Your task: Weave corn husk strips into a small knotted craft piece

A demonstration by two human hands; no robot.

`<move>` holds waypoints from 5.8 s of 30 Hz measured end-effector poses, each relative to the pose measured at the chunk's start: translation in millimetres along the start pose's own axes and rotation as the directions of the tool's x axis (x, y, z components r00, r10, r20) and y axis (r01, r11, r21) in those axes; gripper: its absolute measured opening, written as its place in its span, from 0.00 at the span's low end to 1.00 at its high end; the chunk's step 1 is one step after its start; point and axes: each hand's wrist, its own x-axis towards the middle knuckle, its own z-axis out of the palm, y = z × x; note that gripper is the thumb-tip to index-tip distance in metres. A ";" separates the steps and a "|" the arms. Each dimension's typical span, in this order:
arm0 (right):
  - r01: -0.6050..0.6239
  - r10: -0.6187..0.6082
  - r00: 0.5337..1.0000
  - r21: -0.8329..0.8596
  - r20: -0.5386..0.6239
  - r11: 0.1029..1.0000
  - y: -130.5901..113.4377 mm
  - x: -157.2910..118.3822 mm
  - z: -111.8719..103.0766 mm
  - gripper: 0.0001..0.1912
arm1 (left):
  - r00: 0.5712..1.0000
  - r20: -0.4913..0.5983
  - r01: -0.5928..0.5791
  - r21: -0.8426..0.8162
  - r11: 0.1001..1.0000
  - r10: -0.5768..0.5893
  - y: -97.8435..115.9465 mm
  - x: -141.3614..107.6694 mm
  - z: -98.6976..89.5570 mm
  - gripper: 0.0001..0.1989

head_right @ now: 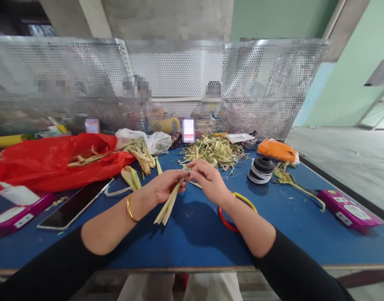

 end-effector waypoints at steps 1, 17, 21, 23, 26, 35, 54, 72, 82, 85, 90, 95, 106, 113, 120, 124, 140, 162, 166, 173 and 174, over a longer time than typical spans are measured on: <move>-0.071 0.069 0.997 0.114 0.022 0.991 -0.2 -0.1 0.8 0.14 | 0.998 0.056 0.005 -0.016 1.000 -0.004 -2.2 0.2 1.0 0.04; -0.293 0.280 0.956 -0.296 -0.088 0.909 19.8 -5.4 12.0 0.10 | 0.986 -0.107 0.101 -0.233 0.967 -0.128 -15.5 7.9 7.5 0.04; -0.260 0.251 0.965 -0.391 -0.075 0.883 21.2 -5.7 11.0 0.09 | 0.975 -0.179 0.092 -0.231 0.969 -0.135 -12.7 3.8 9.1 0.04; -0.279 0.275 0.960 -0.330 -0.058 0.902 21.4 -5.2 10.6 0.11 | 0.972 -0.207 0.071 -0.206 0.976 -0.114 -11.6 1.6 10.1 0.04; -0.425 0.426 0.905 -0.038 0.008 0.904 18.6 -3.5 8.5 0.12 | 0.968 -0.239 0.043 -0.150 0.988 -0.078 -12.4 0.0 11.7 0.04; -0.552 0.570 0.821 0.284 0.023 0.784 16.6 -0.1 4.8 0.15 | 0.936 -0.350 -0.061 -0.066 0.996 0.035 -25.0 4.9 13.6 0.07; -0.512 0.517 0.856 -0.161 -0.013 0.843 26.0 -4.8 14.6 0.14 | 0.906 -0.418 -0.134 -0.125 0.983 0.070 -24.5 2.7 15.7 0.08; -0.475 0.483 0.876 0.190 0.008 0.859 16.6 -1.6 10.6 0.16 | 0.916 -0.330 -0.192 0.135 0.972 0.227 -29.0 7.8 9.5 0.09; -0.411 0.414 0.910 0.080 -0.011 0.908 17.4 1.4 1.8 0.11 | 0.931 -0.120 -0.230 0.538 0.811 0.344 -34.4 4.8 4.6 0.05; -0.408 0.389 0.913 -0.232 -0.124 0.883 21.5 2.2 -7.5 0.10 | 0.926 -0.215 -0.174 0.485 0.857 0.309 -32.3 5.1 4.1 0.03; -0.311 0.434 0.900 -0.634 0.043 0.708 21.4 3.8 -17.4 0.06 | 0.921 -0.250 -0.167 0.442 0.881 0.300 -31.8 4.9 3.0 0.03; -0.243 0.313 0.947 -0.487 0.067 0.839 21.3 4.8 -16.7 0.10 | 0.925 -0.202 -0.181 0.511 0.840 0.322 -31.6 4.0 0.7 0.06; -0.239 0.331 0.904 -0.324 0.270 0.915 23.4 2.4 -5.6 0.11 | 0.929 -0.188 -0.137 0.625 0.768 0.318 -25.1 -7.9 -18.5 0.07; -0.225 0.357 0.890 -0.408 0.284 0.885 28.3 1.1 -5.3 0.10 | 0.967 -0.184 -0.098 0.369 0.924 0.176 -25.1 -7.0 -18.1 0.09; -0.176 0.347 0.882 -0.461 0.319 0.870 28.0 -0.4 -4.6 0.09 | 0.986 -0.152 -0.038 0.224 0.974 0.073 -22.7 -9.1 -14.4 0.05; -0.115 0.251 0.919 -0.404 0.302 0.907 26.1 0.9 -5.8 0.09 | 0.989 -0.127 -0.040 0.272 0.961 0.077 -23.8 -8.8 -13.1 0.07; -0.653 0.649 0.752 0.272 0.116 0.707 26.4 1.4 13.3 0.13 | 0.992 0.105 -0.109 0.484 0.868 0.066 -29.5 -5.1 -18.0 0.05; -0.545 0.549 0.800 -0.088 0.243 0.834 32.5 1.2 -2.9 0.08 | 0.998 -0.009 -0.052 0.407 0.912 0.062 -24.5 -5.3 -19.7 0.11; -0.496 0.541 0.824 -0.249 0.168 0.832 33.4 2.5 -5.6 0.10 | 0.996 -0.058 -0.038 0.375 0.926 0.064 -26.3 -2.9 -21.7 0.10; -0.465 0.504 0.810 -0.197 0.300 0.863 22.4 3.7 -11.2 0.11 | 0.989 -0.122 -0.029 0.369 0.929 0.079 -25.5 -2.8 -21.7 0.10; -0.471 0.502 0.797 -0.176 0.334 0.865 20.1 3.7 -12.1 0.11 | 0.989 -0.124 -0.034 0.376 0.926 0.086 -25.4 -2.7 -21.8 0.10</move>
